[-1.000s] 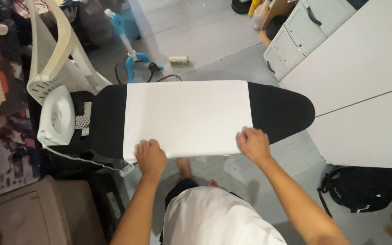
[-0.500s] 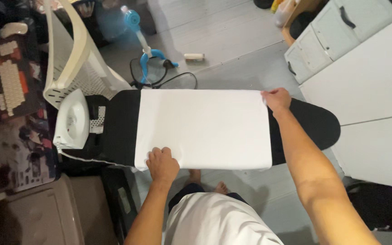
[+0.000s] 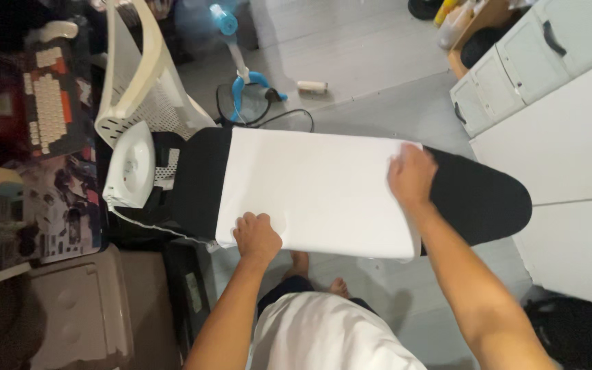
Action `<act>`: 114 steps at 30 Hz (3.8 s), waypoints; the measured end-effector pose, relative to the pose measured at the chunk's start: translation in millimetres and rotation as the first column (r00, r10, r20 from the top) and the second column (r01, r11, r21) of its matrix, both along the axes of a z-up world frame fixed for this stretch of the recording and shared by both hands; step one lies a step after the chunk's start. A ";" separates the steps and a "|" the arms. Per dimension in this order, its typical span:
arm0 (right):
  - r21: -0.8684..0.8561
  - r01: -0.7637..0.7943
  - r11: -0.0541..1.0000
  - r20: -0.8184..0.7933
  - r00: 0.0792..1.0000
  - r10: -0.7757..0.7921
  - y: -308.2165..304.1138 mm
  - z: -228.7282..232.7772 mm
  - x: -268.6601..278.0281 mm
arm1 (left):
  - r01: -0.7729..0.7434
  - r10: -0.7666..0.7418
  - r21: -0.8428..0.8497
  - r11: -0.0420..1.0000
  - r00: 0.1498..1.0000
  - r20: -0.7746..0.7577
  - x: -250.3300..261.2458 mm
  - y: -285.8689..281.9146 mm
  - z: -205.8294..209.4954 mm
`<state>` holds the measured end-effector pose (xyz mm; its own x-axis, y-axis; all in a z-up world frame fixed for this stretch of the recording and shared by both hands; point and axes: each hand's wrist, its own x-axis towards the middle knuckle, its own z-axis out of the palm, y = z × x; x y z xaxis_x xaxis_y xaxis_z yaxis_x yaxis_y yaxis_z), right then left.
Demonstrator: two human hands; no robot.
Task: The person irons a white cloth on an ironing board using an iron, folding the fabric and smoothing it.
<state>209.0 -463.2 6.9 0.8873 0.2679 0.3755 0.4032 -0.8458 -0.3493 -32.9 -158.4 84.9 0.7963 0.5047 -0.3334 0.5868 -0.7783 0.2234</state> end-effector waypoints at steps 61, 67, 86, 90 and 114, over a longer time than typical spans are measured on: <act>-0.242 -0.016 0.970 -0.258 0.965 -0.049 28.2 23.3 -112.8 | -0.315 0.337 -0.394 0.863 0.941 -0.014 -13.1 58.0 53.4; -0.324 -0.021 0.946 -0.247 0.967 -0.063 23.1 12.8 -109.0 | -0.326 0.356 -0.239 0.915 0.929 0.097 -2.0 47.8 48.9; -0.550 -0.046 0.834 -0.418 0.880 -0.227 41.1 28.3 -89.9 | -0.315 0.370 -0.285 0.905 0.914 0.167 208.3 127.1 3.7; -0.557 -0.080 0.827 -0.529 0.801 -0.280 47.4 46.0 -87.1 | -0.279 0.350 -0.313 0.908 0.915 0.201 217.5 133.9 8.6; -0.502 0.001 0.865 -0.442 0.859 -0.257 -8.0 8.7 -83.1 | -0.455 0.394 -0.250 0.855 0.882 -0.258 61.6 31.7 -130.2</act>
